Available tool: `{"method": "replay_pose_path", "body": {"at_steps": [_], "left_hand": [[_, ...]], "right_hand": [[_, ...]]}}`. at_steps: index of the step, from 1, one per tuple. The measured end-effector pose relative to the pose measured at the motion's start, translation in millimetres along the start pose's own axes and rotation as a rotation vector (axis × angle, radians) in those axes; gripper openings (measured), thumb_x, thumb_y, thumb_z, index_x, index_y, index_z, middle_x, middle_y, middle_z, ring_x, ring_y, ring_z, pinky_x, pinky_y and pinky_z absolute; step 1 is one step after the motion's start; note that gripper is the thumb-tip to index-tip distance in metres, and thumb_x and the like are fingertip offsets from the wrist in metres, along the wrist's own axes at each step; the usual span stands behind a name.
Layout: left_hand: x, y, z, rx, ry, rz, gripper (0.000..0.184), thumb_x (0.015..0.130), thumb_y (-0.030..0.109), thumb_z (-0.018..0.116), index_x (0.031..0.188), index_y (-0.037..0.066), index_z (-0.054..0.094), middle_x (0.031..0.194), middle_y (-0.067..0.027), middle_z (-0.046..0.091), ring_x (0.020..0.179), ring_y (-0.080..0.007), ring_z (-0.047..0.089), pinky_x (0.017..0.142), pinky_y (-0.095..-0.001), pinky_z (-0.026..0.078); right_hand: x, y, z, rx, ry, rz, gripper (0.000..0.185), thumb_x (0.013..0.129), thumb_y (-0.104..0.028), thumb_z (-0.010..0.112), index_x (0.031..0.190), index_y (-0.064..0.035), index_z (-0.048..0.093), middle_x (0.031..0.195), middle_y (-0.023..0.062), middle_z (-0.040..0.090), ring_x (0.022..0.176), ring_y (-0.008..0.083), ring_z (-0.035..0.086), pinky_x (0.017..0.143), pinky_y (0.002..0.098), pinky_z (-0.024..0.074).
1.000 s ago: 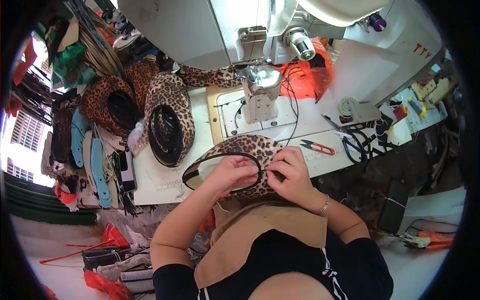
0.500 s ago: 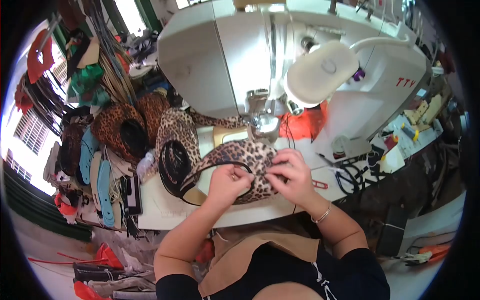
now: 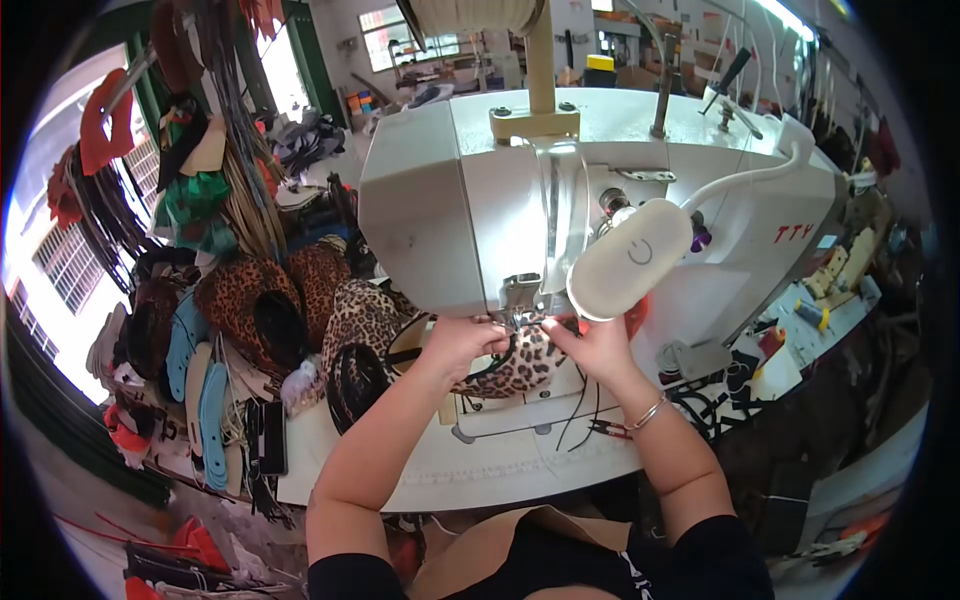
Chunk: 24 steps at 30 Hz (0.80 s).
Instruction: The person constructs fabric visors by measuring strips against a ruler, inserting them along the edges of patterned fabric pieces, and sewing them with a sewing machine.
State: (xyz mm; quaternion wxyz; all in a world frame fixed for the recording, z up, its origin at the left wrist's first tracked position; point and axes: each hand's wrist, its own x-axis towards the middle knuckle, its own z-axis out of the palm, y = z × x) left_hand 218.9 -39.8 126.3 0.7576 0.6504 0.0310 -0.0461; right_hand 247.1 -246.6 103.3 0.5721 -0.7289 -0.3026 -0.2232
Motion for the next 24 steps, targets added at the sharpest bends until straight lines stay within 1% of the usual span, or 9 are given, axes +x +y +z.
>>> {"method": "replay_pose_path", "body": {"at_steps": [1, 5, 8, 11, 13, 14, 17, 20, 24], "left_hand": [[0.6, 0.1, -0.8, -0.008, -0.010, -0.010, 0.040, 0.080, -0.012, 0.058, 0.116, 0.002, 0.051, 0.100, -0.0075, 0.059, 0.083, -0.0183, 0.066, 0.065, -0.0263, 0.059], [0.5, 0.6, 0.4, -0.007, -0.014, 0.005, 0.040, 0.079, -0.014, 0.058, 0.116, 0.001, 0.051, 0.100, -0.0079, 0.058, 0.082, -0.0179, 0.066, 0.065, -0.0266, 0.059], [0.5, -1.2, -1.5, -0.017, -0.031, 0.009, 0.040, 0.079, -0.014, 0.058, 0.115, 0.001, 0.051, 0.100, -0.0078, 0.057, 0.080, -0.0171, 0.065, 0.065, -0.0269, 0.059], [0.9, -0.6, -0.5, 0.008, -0.011, 0.001, 0.039, 0.079, -0.014, 0.058, 0.115, 0.000, 0.050, 0.098, -0.0077, 0.057, 0.079, -0.0168, 0.065, 0.065, -0.0269, 0.059], [-0.8, -1.6, 1.4, -0.054, 0.005, 0.046, 0.028, 0.078, -0.013, 0.061, 0.103, -0.003, 0.054, 0.086, -0.0076, 0.058, 0.072, -0.0168, 0.064, 0.060, -0.0255, 0.058], [-1.2, -1.7, 1.6, -0.083, 0.012, 0.068, 0.022, 0.077, -0.013, 0.062, 0.097, -0.005, 0.056, 0.080, -0.0076, 0.058, 0.069, -0.0169, 0.064, 0.057, -0.0248, 0.057], [3.9, -3.7, -0.5, -0.062, 0.013, 0.037, 0.022, 0.078, -0.014, 0.061, 0.095, -0.004, 0.055, 0.080, -0.0064, 0.055, 0.068, -0.0171, 0.064, 0.057, -0.0252, 0.058], [10.7, -5.7, -4.1, 0.044, 0.015, -0.023, 0.032, 0.081, -0.014, 0.057, 0.109, 0.000, 0.051, 0.095, -0.0076, 0.056, 0.077, -0.0175, 0.065, 0.063, -0.0271, 0.060], [8.5, -5.3, -2.9, 0.003, 0.046, 0.017, 0.030, 0.081, -0.014, 0.057, 0.106, 0.000, 0.052, 0.094, -0.0065, 0.056, 0.077, -0.0179, 0.065, 0.062, -0.0268, 0.059]], "right_hand": [[0.7, -0.3, 0.1, 0.019, -0.014, 0.043, 0.019, 0.069, -0.008, 0.077, 0.079, 0.0039, 0.065, 0.094, 0.0160, 0.063, 0.085, 0.0304, 0.062, 0.071, 0.0373, 0.0491], [3.8, -8.9, -0.1, 0.038, -0.008, 0.020, 0.019, 0.069, -0.008, 0.077, 0.081, 0.0034, 0.066, 0.095, 0.0152, 0.063, 0.088, 0.0294, 0.062, 0.074, 0.0354, 0.0495], [-1.4, -5.2, -9.5, -0.073, -0.101, 0.081, 0.021, 0.070, -0.008, 0.078, 0.086, 0.0015, 0.068, 0.096, 0.0140, 0.064, 0.090, 0.0287, 0.062, 0.078, 0.0335, 0.0501], [-14.7, -27.2, -42.8, -0.274, 0.041, -0.114, 0.020, 0.070, -0.008, 0.078, 0.085, -0.0001, 0.068, 0.096, 0.0135, 0.064, 0.088, 0.0283, 0.062, 0.077, 0.0334, 0.0503], [-31.7, -19.2, -75.4, -0.408, 0.165, -0.112, 0.016, 0.071, -0.007, 0.076, 0.083, -0.0010, 0.067, 0.095, 0.0133, 0.064, 0.087, 0.0285, 0.061, 0.075, 0.0336, 0.0501], [-44.7, -6.4, -96.9, -0.503, 0.198, -0.006, 0.015, 0.073, -0.008, 0.075, 0.083, -0.0011, 0.067, 0.096, 0.0134, 0.064, 0.088, 0.0292, 0.061, 0.076, 0.0341, 0.0497], [-85.1, 30.9, -151.2, -0.850, 0.236, 0.233, 0.015, 0.077, -0.011, 0.072, 0.087, -0.0007, 0.067, 0.097, 0.0138, 0.064, 0.095, 0.0319, 0.060, 0.085, 0.0358, 0.0480], [-115.8, 56.4, -169.7, -0.832, 0.293, 0.179, 0.016, 0.080, -0.011, 0.069, 0.089, 0.0012, 0.066, 0.099, 0.0157, 0.063, 0.097, 0.0337, 0.059, 0.087, 0.0382, 0.0469], [-131.1, 65.5, -154.3, -0.844, 0.360, 0.085, 0.015, 0.085, -0.007, 0.062, 0.096, 0.0046, 0.064, 0.102, 0.0187, 0.062, 0.099, 0.0349, 0.059, 0.089, 0.0409, 0.0465]]}}
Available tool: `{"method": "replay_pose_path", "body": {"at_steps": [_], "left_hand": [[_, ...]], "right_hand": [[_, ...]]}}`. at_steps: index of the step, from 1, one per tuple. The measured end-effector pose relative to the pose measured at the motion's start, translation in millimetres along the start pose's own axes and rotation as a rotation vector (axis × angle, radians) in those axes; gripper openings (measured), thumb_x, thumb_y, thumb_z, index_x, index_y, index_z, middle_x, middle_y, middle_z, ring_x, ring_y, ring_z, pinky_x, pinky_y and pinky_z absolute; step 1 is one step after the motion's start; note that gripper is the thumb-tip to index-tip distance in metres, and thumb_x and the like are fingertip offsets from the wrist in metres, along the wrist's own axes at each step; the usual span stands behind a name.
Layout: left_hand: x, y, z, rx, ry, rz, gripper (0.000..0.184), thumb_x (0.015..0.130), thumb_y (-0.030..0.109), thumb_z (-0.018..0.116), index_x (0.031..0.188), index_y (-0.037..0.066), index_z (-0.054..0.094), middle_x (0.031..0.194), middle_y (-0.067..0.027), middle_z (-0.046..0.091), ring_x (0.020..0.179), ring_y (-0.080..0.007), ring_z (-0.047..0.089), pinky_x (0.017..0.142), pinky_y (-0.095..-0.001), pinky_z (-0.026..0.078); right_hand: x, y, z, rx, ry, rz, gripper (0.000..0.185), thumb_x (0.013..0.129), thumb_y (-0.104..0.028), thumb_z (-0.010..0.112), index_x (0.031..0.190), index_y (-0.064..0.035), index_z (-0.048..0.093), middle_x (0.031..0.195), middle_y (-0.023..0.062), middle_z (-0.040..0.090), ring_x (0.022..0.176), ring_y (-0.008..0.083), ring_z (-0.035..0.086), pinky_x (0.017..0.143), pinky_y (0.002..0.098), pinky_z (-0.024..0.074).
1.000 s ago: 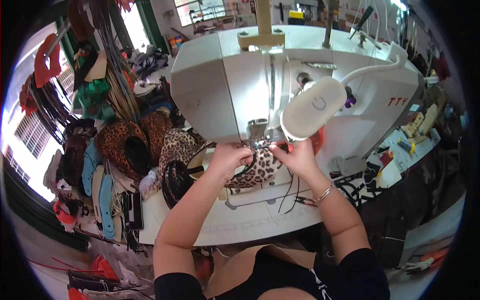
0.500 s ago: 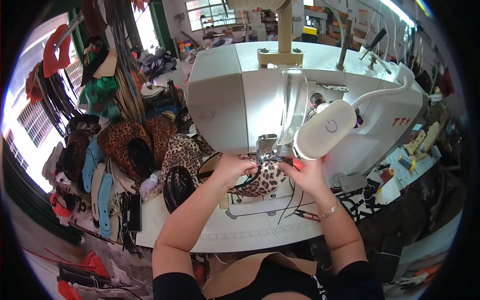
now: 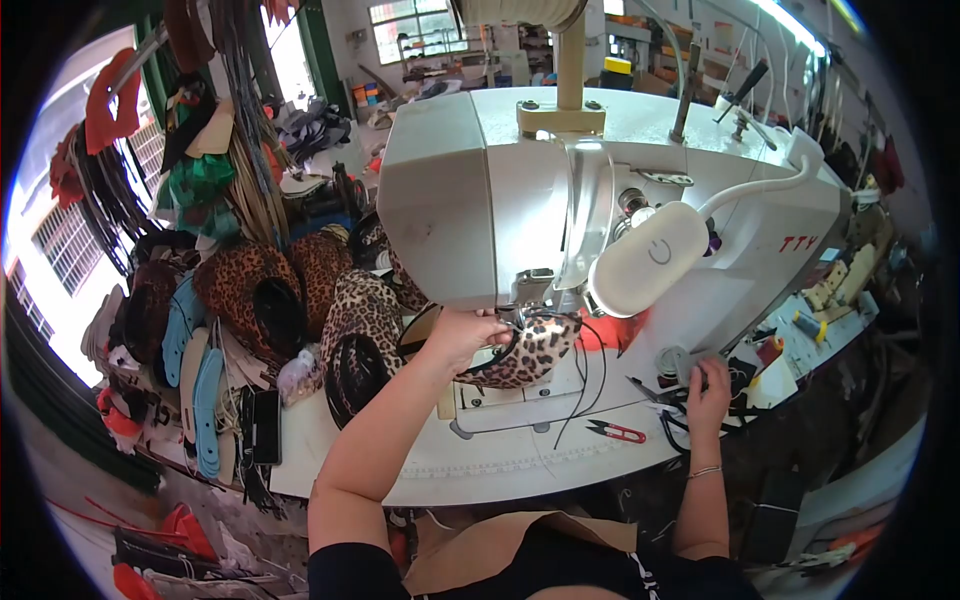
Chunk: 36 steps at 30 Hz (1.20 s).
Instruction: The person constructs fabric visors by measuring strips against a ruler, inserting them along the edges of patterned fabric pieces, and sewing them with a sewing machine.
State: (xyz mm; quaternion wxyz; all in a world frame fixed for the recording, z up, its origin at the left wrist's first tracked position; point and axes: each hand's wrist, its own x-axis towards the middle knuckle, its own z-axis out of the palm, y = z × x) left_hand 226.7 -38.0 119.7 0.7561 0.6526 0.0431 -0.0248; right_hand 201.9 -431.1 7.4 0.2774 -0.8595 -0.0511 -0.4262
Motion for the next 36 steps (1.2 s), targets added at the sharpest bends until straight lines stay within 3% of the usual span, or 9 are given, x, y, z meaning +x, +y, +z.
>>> {"method": "replay_pose_path", "body": {"at_steps": [8, 14, 24, 27, 36], "left_hand": [[-5.6, 1.7, -2.0, 0.025, -0.102, 0.041, 0.032, 0.079, -0.015, 0.058, 0.107, 0.000, 0.051, 0.095, -0.0073, 0.056, 0.076, -0.0173, 0.065, 0.062, -0.0266, 0.059], [-4.2, 2.7, 2.7, 0.008, 0.011, -0.007, 0.038, 0.079, -0.014, 0.058, 0.113, 0.000, 0.050, 0.097, -0.0084, 0.055, 0.076, -0.0164, 0.064, 0.063, -0.0255, 0.059], [-7.0, 3.6, -1.1, 0.004, -0.090, 0.046, 0.036, 0.077, -0.014, 0.059, 0.108, 0.001, 0.050, 0.093, -0.0069, 0.054, 0.078, -0.0173, 0.065, 0.065, -0.0255, 0.060], [-9.6, 4.9, -1.0, -0.023, -0.098, 0.052, 0.036, 0.076, -0.015, 0.059, 0.108, -0.001, 0.050, 0.091, -0.0067, 0.054, 0.078, -0.0179, 0.065, 0.065, -0.0257, 0.060], [-8.7, 8.0, 1.2, 0.040, -0.089, 0.075, 0.033, 0.077, -0.014, 0.060, 0.108, -0.005, 0.052, 0.090, -0.0091, 0.057, 0.076, -0.0193, 0.066, 0.064, -0.0259, 0.060]], "right_hand": [[-2.5, 7.0, 5.5, -0.003, 0.052, -0.031, 0.015, 0.086, -0.006, 0.061, 0.097, 0.0035, 0.064, 0.104, 0.0179, 0.062, 0.101, 0.0348, 0.059, 0.090, 0.0417, 0.0465], [-0.9, 2.2, 0.1, 0.008, 0.011, -0.008, 0.014, 0.087, -0.007, 0.061, 0.097, 0.0023, 0.065, 0.105, 0.0166, 0.062, 0.103, 0.0356, 0.059, 0.091, 0.0418, 0.0458], [-13.2, 9.7, 6.7, -0.019, 0.052, -0.076, 0.016, 0.090, -0.005, 0.056, 0.100, 0.0022, 0.064, 0.107, 0.0166, 0.063, 0.108, 0.0346, 0.058, 0.096, 0.0412, 0.0438], [-12.6, 8.0, 7.1, 0.015, 0.064, -0.055, 0.015, 0.088, -0.005, 0.057, 0.098, 0.0017, 0.065, 0.105, 0.0170, 0.063, 0.107, 0.0370, 0.058, 0.099, 0.0462, 0.0407], [-7.3, 2.4, 3.5, 0.010, 0.058, -0.057, 0.014, 0.087, -0.005, 0.057, 0.098, 0.0019, 0.064, 0.105, 0.0166, 0.063, 0.107, 0.0363, 0.057, 0.096, 0.0438, 0.0433]]}}
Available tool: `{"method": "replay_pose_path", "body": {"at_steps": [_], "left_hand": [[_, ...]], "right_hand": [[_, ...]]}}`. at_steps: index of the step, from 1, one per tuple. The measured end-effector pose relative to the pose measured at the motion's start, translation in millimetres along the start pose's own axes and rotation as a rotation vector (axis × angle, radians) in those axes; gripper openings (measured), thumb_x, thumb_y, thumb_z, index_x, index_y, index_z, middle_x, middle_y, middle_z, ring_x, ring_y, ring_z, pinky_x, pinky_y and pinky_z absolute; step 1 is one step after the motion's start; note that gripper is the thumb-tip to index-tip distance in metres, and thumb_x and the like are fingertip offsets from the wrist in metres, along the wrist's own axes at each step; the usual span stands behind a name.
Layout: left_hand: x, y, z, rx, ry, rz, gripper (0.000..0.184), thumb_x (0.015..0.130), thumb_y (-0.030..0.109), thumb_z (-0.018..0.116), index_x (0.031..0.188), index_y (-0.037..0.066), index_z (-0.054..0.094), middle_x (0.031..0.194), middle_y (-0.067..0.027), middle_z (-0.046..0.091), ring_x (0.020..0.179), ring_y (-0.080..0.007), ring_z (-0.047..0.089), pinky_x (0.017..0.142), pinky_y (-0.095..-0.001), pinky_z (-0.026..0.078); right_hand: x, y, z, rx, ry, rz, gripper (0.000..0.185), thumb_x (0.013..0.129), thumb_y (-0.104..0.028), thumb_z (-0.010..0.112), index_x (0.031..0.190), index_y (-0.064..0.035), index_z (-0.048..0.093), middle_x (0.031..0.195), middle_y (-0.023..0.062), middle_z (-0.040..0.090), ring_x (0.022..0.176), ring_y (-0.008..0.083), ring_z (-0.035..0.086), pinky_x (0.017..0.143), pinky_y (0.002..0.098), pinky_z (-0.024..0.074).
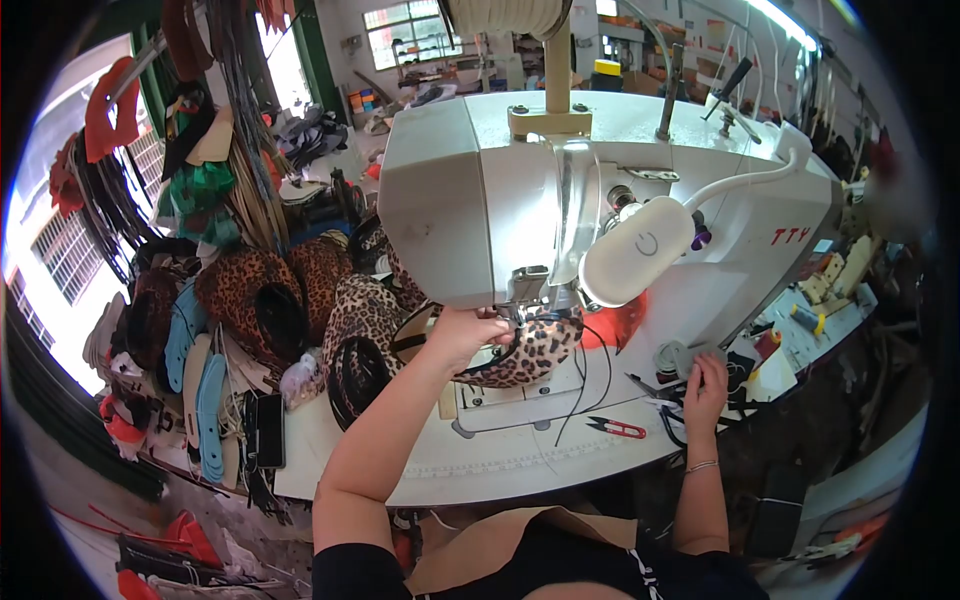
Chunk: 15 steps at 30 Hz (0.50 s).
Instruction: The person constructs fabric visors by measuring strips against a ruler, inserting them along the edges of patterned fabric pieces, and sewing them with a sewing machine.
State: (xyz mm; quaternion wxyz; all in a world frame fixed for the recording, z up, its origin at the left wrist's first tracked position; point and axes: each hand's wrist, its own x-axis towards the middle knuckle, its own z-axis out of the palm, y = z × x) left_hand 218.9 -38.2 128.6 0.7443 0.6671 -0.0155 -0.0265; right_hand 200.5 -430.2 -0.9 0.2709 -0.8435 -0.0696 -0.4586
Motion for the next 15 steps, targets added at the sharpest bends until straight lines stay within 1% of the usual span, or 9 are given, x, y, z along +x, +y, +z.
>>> {"method": "replay_pose_path", "body": {"at_steps": [2, 5, 11, 14, 15], "left_hand": [[1.9, -1.1, -1.2, 0.006, -0.007, 0.000, 0.034, 0.078, -0.014, 0.060, 0.110, -0.006, 0.053, 0.090, -0.0108, 0.059, 0.075, -0.0193, 0.066, 0.064, -0.0255, 0.059], [1.5, -1.8, -0.9, -0.056, -0.031, 0.049, 0.025, 0.074, -0.013, 0.063, 0.097, -0.005, 0.058, 0.083, -0.0093, 0.060, 0.072, -0.0175, 0.064, 0.059, -0.0241, 0.057], [2.7, -1.8, 0.1, -0.032, 0.024, 0.020, 0.026, 0.075, -0.015, 0.063, 0.099, -0.006, 0.057, 0.086, -0.0100, 0.057, 0.072, -0.0192, 0.065, 0.060, -0.0244, 0.057], [10.6, -5.7, -1.6, -0.020, 0.078, -0.057, 0.026, 0.076, -0.015, 0.062, 0.099, -0.007, 0.056, 0.087, -0.0101, 0.056, 0.073, -0.0200, 0.065, 0.060, -0.0251, 0.058], [11.6, -6.9, -3.0, -0.020, 0.071, -0.062, 0.029, 0.077, -0.015, 0.061, 0.104, -0.006, 0.055, 0.089, -0.0112, 0.058, 0.073, -0.0196, 0.066, 0.061, -0.0249, 0.058]], "right_hand": [[-0.4, 0.4, -0.3, -0.007, -0.002, -0.003, 0.014, 0.088, -0.005, 0.057, 0.099, 0.0016, 0.064, 0.105, 0.0166, 0.063, 0.107, 0.0362, 0.057, 0.095, 0.0438, 0.0434], [0.1, 1.5, 0.5, -0.008, -0.007, -0.008, 0.014, 0.088, -0.005, 0.057, 0.099, 0.0014, 0.064, 0.105, 0.0166, 0.063, 0.107, 0.0359, 0.057, 0.095, 0.0437, 0.0436], [4.5, -2.2, -3.5, 0.003, -0.006, -0.005, 0.014, 0.087, -0.005, 0.058, 0.098, 0.0012, 0.064, 0.104, 0.0164, 0.063, 0.105, 0.0356, 0.058, 0.094, 0.0434, 0.0439], [-2.0, 2.8, -0.7, 0.027, -0.003, 0.002, 0.013, 0.087, -0.005, 0.058, 0.097, 0.0011, 0.064, 0.103, 0.0164, 0.063, 0.105, 0.0358, 0.058, 0.094, 0.0434, 0.0438], [-5.1, 4.3, 1.3, 0.037, 0.000, 0.002, 0.013, 0.087, -0.005, 0.059, 0.097, 0.0011, 0.064, 0.103, 0.0165, 0.063, 0.105, 0.0358, 0.058, 0.094, 0.0434, 0.0438]]}}
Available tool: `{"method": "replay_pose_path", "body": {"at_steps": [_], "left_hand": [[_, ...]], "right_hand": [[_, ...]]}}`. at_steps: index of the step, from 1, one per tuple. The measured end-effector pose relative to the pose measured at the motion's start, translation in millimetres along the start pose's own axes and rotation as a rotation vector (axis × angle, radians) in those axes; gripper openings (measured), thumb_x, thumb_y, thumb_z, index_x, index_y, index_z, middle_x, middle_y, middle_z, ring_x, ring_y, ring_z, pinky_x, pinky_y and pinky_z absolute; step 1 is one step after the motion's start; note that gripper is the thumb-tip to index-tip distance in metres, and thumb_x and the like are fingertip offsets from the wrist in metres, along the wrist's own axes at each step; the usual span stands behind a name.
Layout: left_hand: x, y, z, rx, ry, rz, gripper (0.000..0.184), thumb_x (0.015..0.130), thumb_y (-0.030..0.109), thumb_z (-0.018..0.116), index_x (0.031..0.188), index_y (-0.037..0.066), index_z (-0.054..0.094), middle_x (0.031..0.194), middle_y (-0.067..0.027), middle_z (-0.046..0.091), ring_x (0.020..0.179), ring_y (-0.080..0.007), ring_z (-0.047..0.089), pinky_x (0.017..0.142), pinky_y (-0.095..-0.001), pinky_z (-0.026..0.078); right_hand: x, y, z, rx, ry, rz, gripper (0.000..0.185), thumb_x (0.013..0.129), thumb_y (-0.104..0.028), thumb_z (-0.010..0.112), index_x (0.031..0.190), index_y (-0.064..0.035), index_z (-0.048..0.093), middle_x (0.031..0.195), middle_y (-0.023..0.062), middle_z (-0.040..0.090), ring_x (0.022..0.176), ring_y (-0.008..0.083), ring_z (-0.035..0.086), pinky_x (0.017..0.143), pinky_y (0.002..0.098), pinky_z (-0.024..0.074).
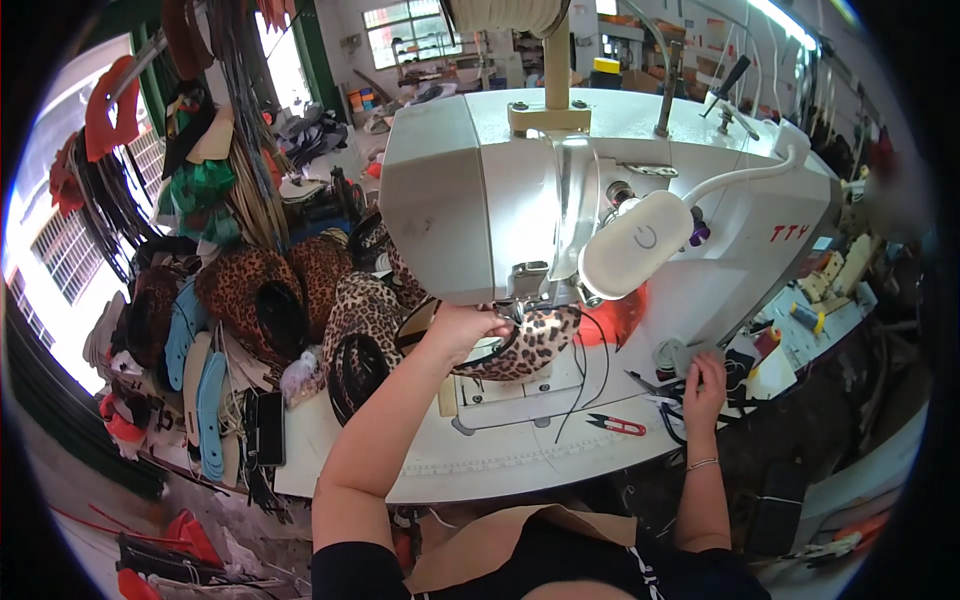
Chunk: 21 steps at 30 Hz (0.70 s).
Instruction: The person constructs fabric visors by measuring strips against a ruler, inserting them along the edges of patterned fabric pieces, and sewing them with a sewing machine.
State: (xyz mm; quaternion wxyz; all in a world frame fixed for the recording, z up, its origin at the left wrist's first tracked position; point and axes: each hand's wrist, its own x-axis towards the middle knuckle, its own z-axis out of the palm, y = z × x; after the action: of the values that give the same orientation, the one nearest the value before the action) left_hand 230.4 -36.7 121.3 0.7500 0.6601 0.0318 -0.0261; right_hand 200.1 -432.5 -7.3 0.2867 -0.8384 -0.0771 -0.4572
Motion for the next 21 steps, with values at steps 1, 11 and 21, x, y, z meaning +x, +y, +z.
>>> {"method": "replay_pose_path", "body": {"at_steps": [1, 11, 21], "left_hand": [[1.2, 0.1, -1.3, 0.000, -0.008, -0.002, 0.032, 0.078, -0.016, 0.059, 0.108, -0.006, 0.055, 0.092, -0.0124, 0.060, 0.074, -0.0192, 0.066, 0.062, -0.0248, 0.059], [-4.4, 2.5, 2.3, -0.058, -0.024, 0.049, 0.030, 0.074, -0.018, 0.059, 0.100, -0.005, 0.055, 0.088, -0.0089, 0.054, 0.072, -0.0195, 0.064, 0.059, -0.0255, 0.058], [5.8, -8.3, -6.5, -0.003, -0.025, 0.050, 0.030, 0.081, -0.009, 0.061, 0.109, -0.002, 0.057, 0.092, -0.0093, 0.064, 0.076, -0.0162, 0.066, 0.064, -0.0244, 0.057]], "right_hand": [[0.3, 0.0, 0.9, -0.001, 0.001, 0.002, 0.013, 0.087, -0.005, 0.059, 0.097, 0.0012, 0.064, 0.103, 0.0166, 0.063, 0.105, 0.0360, 0.058, 0.095, 0.0435, 0.0437], [2.7, -47.1, -13.8, -0.039, -0.020, -0.170, 0.016, 0.079, -0.004, 0.065, 0.094, 0.0002, 0.065, 0.100, 0.0143, 0.063, 0.097, 0.0330, 0.059, 0.090, 0.0415, 0.0460], [-46.7, -72.9, 3.4, 0.249, -0.610, -0.225, 0.022, 0.072, -0.010, 0.072, 0.093, -0.0047, 0.067, 0.088, 0.0090, 0.066, 0.087, 0.0283, 0.061, 0.078, 0.0373, 0.0500]]}}
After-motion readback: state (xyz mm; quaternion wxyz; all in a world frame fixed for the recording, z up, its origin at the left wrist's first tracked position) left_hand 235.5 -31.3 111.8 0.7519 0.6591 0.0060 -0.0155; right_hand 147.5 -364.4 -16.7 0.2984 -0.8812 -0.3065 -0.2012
